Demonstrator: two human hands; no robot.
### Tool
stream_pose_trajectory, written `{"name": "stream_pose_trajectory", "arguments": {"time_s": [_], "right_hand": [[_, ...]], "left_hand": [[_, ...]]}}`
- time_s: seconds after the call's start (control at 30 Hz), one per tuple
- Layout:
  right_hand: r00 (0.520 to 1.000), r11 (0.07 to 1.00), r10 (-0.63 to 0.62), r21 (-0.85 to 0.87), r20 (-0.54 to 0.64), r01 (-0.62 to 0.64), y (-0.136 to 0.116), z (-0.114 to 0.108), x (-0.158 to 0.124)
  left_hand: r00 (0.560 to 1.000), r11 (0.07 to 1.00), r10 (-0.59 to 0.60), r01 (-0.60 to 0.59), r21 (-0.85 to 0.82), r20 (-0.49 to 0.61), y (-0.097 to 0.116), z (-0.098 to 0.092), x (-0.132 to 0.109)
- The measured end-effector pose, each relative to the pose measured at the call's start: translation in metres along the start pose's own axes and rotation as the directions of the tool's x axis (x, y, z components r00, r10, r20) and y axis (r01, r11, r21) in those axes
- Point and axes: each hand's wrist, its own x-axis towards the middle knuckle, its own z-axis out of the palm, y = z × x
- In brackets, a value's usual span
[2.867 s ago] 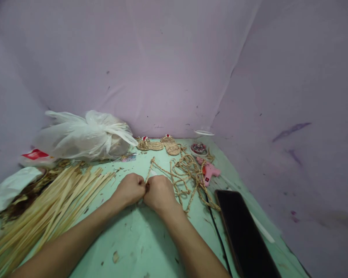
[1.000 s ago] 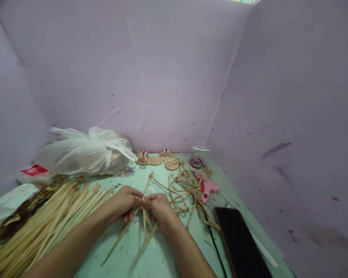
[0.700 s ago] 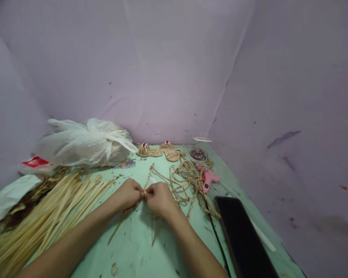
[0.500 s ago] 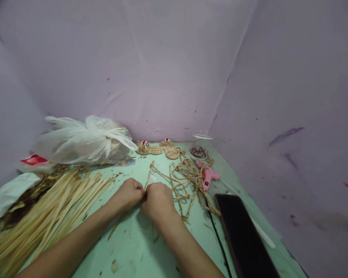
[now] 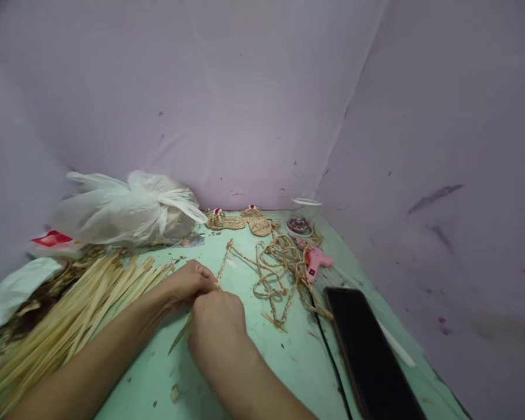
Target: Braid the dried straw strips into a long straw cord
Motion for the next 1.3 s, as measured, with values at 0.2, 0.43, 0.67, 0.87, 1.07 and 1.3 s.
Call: {"name": "stream_pose_trajectory", "arguments": {"time_s": [0.2, 0.43, 0.67, 0.87, 1.07, 1.3], "right_hand": [[0.945, 0.814, 0.244, 0.576, -0.217, -0.078, 0.052, 0.002, 0.028], [0.984, 0.219, 0.050, 0.960, 0.168, -0.175, 0.044, 0.033, 0.051], [0.991, 0.278, 0.084, 0.952, 0.106, -0.125, 0.042, 0.037, 0.052], [0.983, 0.436, 0.172, 0.890, 0.063, -0.134, 0.041, 0.042, 0.052], [0.965, 0.356, 0.234, 0.914, 0.115, -0.195, 0.040, 0.040, 0.050], [0.972, 0.210, 0.208, 0.966, 0.110, -0.155, 0.038, 0.043, 0.049]], "left_hand": [[0.996, 0.998, -0.052, 0.050, 0.027, 0.072, 0.001, -0.010, 0.000], [0.993, 1.000, 0.001, -0.003, 0.017, 0.119, -0.003, -0.008, -0.001], [0.989, 1.000, 0.002, 0.000, -0.012, 0.148, -0.004, -0.011, 0.002], [0.992, 0.999, 0.021, -0.025, 0.029, 0.126, -0.004, -0.008, 0.001], [0.996, 0.989, -0.029, 0.016, 0.145, 0.088, 0.000, -0.010, -0.001], [0.986, 0.780, 0.042, 0.069, 0.622, -0.161, 0.017, -0.001, -0.025]]}}
